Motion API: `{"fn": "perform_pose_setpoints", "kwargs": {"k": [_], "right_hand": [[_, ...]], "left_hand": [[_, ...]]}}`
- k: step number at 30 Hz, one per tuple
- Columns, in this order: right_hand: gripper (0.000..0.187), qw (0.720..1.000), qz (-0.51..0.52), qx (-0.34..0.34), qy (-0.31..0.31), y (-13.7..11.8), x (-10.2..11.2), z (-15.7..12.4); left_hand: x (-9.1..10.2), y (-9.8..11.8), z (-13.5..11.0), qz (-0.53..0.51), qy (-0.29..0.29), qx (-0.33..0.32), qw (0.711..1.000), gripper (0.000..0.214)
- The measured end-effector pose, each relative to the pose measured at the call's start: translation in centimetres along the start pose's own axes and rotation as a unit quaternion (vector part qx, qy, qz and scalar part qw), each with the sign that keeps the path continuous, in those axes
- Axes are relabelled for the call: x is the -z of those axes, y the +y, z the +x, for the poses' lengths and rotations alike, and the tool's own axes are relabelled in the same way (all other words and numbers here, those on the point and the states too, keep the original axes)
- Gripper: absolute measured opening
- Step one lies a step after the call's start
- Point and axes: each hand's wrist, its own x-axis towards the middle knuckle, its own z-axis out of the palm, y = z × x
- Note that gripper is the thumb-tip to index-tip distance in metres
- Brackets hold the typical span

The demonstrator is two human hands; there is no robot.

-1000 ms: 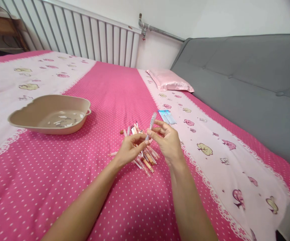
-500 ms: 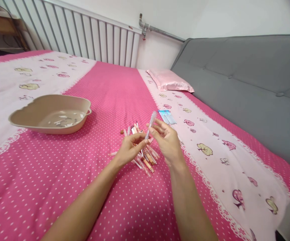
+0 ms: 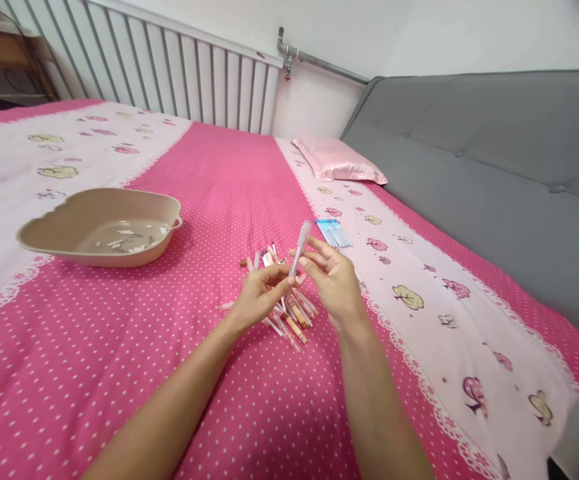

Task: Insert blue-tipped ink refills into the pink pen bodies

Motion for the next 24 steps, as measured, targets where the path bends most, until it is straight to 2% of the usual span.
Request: {"fn": "perform_pose_setpoints", "kwargs": {"k": [24], "right_hand": [[0.044, 0.999, -0.016, 0.011, 0.026, 0.39, 0.19, 0.18]], "left_hand": [[-0.21, 0.66, -0.11, -0.007, 0.006, 0.016, 1.0, 0.033]]}}
